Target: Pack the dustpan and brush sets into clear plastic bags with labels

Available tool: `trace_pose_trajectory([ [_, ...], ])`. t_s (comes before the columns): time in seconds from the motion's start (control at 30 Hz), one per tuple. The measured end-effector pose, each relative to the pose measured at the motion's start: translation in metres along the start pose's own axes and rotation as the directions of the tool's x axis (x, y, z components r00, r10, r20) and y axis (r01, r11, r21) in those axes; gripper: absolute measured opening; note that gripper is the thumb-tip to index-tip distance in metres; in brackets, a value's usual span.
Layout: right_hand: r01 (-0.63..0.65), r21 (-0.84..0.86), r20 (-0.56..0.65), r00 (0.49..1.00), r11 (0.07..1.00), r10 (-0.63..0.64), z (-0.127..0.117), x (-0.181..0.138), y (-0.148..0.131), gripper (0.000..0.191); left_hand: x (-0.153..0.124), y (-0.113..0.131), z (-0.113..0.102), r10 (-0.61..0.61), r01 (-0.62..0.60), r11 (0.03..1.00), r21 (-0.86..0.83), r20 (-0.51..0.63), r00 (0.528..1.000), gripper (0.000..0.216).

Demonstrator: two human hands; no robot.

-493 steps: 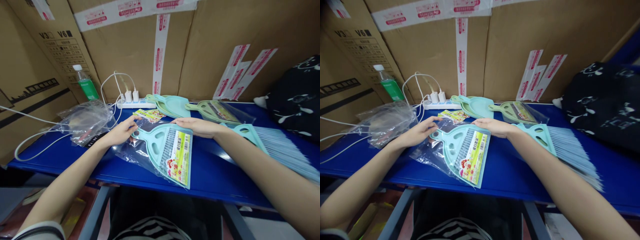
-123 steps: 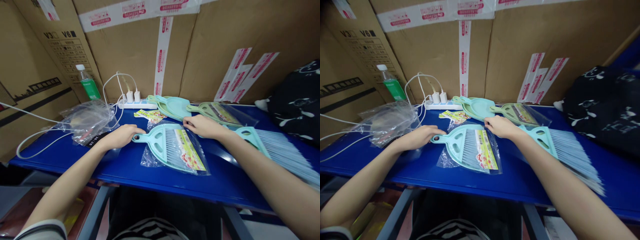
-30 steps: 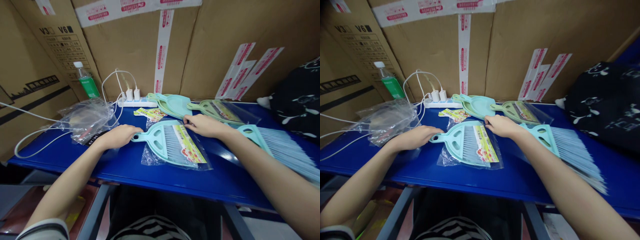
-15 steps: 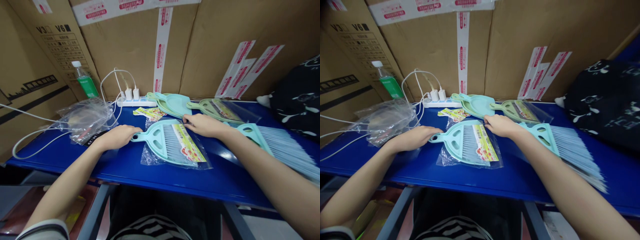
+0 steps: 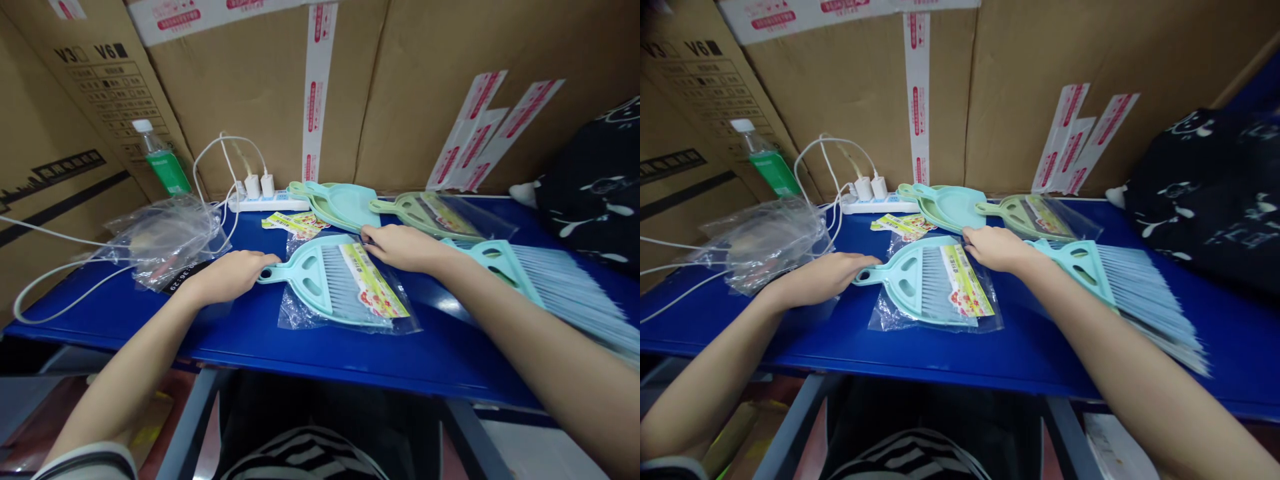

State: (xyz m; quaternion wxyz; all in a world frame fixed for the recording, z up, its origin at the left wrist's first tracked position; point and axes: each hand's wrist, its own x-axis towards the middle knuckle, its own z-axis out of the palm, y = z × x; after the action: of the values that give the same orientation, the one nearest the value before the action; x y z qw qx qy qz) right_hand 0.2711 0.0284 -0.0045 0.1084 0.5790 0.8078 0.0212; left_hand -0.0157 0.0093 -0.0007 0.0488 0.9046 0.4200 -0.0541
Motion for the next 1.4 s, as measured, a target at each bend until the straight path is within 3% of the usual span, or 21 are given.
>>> trace_pose_trajectory([
  [1.4, -0.02, -0.011, 0.045, 0.999, 1.0, 0.021, -0.0027, -0.0018, -0.0037, 0.028, -0.0028, 0.0006, 0.0007, -0.002, 0.002, 1.0, 0.024, -0.002, 1.0, 0.045],
])
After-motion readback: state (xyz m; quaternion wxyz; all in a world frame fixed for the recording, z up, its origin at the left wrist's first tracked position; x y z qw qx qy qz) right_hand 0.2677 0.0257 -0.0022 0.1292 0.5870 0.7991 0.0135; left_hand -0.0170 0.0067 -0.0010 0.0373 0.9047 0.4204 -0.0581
